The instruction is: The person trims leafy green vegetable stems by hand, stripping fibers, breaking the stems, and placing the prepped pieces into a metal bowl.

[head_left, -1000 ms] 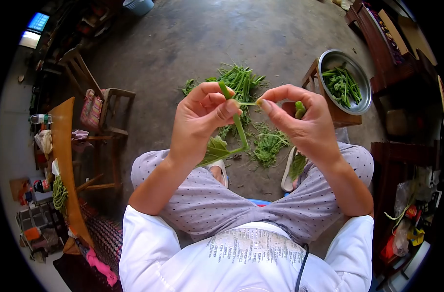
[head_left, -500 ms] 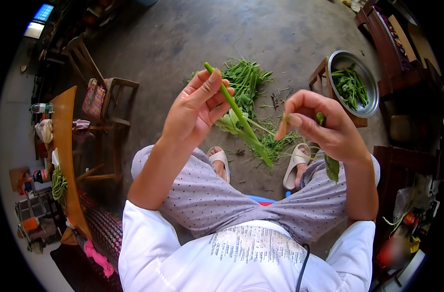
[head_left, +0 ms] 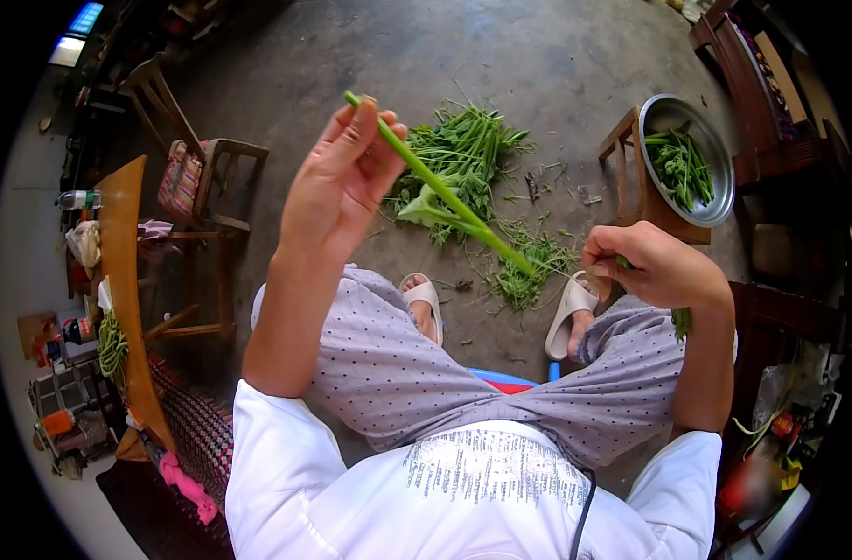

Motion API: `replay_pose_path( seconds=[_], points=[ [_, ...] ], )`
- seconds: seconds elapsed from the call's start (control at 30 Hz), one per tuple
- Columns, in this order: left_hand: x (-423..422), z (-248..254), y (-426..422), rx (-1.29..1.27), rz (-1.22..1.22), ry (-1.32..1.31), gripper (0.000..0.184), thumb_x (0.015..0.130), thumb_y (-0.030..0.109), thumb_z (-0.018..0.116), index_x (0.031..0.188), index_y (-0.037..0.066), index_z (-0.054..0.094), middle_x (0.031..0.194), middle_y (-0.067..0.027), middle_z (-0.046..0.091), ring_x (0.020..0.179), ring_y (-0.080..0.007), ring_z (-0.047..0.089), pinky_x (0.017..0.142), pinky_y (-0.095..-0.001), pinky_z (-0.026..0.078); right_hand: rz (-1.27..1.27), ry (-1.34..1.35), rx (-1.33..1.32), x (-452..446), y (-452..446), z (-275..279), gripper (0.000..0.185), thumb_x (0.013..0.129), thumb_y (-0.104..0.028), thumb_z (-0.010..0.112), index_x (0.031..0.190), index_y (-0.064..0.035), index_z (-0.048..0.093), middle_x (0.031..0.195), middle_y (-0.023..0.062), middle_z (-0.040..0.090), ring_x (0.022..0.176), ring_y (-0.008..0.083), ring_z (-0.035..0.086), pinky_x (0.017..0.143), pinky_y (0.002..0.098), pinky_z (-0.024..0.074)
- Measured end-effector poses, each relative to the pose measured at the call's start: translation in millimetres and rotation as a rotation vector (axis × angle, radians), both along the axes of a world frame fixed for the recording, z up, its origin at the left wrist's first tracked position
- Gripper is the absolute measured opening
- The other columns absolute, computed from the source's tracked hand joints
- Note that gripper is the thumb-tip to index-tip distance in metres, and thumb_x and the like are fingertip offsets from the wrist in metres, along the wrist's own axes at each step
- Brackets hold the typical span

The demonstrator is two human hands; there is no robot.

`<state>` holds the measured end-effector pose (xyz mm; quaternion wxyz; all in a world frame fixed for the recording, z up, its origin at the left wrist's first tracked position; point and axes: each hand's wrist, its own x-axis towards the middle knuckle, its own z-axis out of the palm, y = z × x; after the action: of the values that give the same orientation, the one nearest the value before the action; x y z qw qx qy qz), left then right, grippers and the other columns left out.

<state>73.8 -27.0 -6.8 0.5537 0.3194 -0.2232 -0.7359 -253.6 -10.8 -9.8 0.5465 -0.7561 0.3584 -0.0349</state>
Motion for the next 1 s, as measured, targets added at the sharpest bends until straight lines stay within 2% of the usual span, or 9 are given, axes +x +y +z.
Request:
replay_pose_path(
  seconds=[0.2, 0.3, 0.43, 0.5, 0.63, 0.7, 0.83, 0.93, 1.0],
  points=[
    [9, 8, -2, -0.069, 0.053, 0.016, 0.02, 0.09, 0.018, 0.062, 0.106, 0.006, 0.058, 0.099, -0.0081, 0.064, 0.094, -0.0167, 0.064, 0.08, -0.0276, 0.058, -0.02, 0.122, -0.253, -3, 1, -11, 0.012, 0.075, 0.004, 0.059, 0.084, 0.0001, 0.052, 0.071, 0.0162, 0.06, 0.065, 0.0332, 0.06, 0.057, 0.0385, 0.0448],
    [19, 7, -6, -0.109, 0.066, 0.022, 0.022, 0.091, 0.017, 0.062, 0.109, 0.005, 0.057, 0.1, -0.0089, 0.064, 0.096, -0.0175, 0.064, 0.082, -0.0284, 0.058, -0.077, 0.381, -0.473, -14, 3, -30, 0.01, 0.075, -0.001, 0.06, 0.085, -0.0008, 0.057, 0.073, 0.0164, 0.062, 0.068, 0.0347, 0.061, 0.061, 0.0415, 0.0456],
    [22, 13, -4, -0.163, 0.083, 0.051, 0.024, 0.092, 0.016, 0.06, 0.113, 0.005, 0.056, 0.103, -0.0105, 0.064, 0.097, -0.0191, 0.064, 0.084, -0.0307, 0.057, -0.1, 0.486, -0.509, -11, -2, -46, 0.009, 0.078, -0.007, 0.061, 0.085, -0.0014, 0.061, 0.075, 0.0171, 0.062, 0.07, 0.0363, 0.061, 0.064, 0.0438, 0.0453],
    [19, 15, -2, -0.209, 0.048, 0.029, 0.027, 0.092, 0.014, 0.059, 0.117, 0.004, 0.055, 0.104, -0.0118, 0.064, 0.098, -0.0209, 0.064, 0.086, -0.032, 0.056, -0.099, 0.386, -0.379, 3, -4, -41, 0.01, 0.08, -0.006, 0.064, 0.087, -0.0002, 0.062, 0.077, 0.0172, 0.062, 0.069, 0.0355, 0.059, 0.064, 0.0377, 0.0472],
    [12, 17, 2, -0.234, 0.032, -0.017, 0.03, 0.093, 0.014, 0.058, 0.121, 0.003, 0.053, 0.106, -0.0128, 0.064, 0.098, -0.022, 0.064, 0.086, -0.0321, 0.056, -0.203, 0.264, -0.303, 20, -3, -27, 0.013, 0.082, -0.01, 0.065, 0.091, -0.0011, 0.062, 0.07, 0.0173, 0.059, 0.066, 0.0326, 0.06, 0.061, 0.0399, 0.045],
    [9, 19, 4, -0.256, 0.003, -0.064, 0.032, 0.094, 0.015, 0.057, 0.123, 0.003, 0.052, 0.106, -0.0129, 0.064, 0.098, -0.0221, 0.064, 0.085, -0.0322, 0.056, -0.271, 0.095, -0.194, 25, -3, -23, 0.016, 0.081, -0.005, 0.066, 0.096, -0.0013, 0.061, 0.075, 0.0146, 0.06, 0.062, 0.0278, 0.059, 0.058, 0.0373, 0.0446],
    [3, 20, 8, -0.237, -0.016, -0.089, 0.034, 0.094, 0.015, 0.057, 0.124, 0.002, 0.052, 0.107, -0.0133, 0.064, 0.098, -0.022, 0.065, 0.085, -0.0327, 0.056, -0.241, -0.197, -0.446, 35, -2, -26, 0.019, 0.08, -0.002, 0.066, 0.099, -0.002, 0.061, 0.084, 0.0112, 0.062, 0.058, 0.0211, 0.057, 0.053, 0.0327, 0.0431],
    [-1, 16, 11, -0.247, -0.091, -0.087, 0.033, 0.097, 0.012, 0.051, 0.128, 0.003, 0.049, 0.112, -0.0124, 0.062, 0.103, -0.0203, 0.062, 0.089, -0.0315, 0.055, -0.284, -0.299, -0.345, 46, 3, -4, 0.018, 0.084, -0.003, 0.064, 0.102, -0.0023, 0.063, 0.093, 0.0059, 0.063, 0.059, 0.012, 0.055, 0.051, 0.0254, 0.0405],
    [-10, 15, 13, -0.217, -0.121, -0.14, 0.034, 0.096, 0.012, 0.052, 0.128, 0.003, 0.049, 0.111, -0.0125, 0.062, 0.102, -0.0201, 0.062, 0.089, -0.0318, 0.055, -0.386, -0.414, 0.026, 54, 10, 15, 0.018, 0.088, -0.006, 0.063, 0.105, -0.0014, 0.064, 0.09, 0.0018, 0.063, 0.065, 0.0036, 0.052, 0.052, 0.0208, 0.0388]
  ],
)
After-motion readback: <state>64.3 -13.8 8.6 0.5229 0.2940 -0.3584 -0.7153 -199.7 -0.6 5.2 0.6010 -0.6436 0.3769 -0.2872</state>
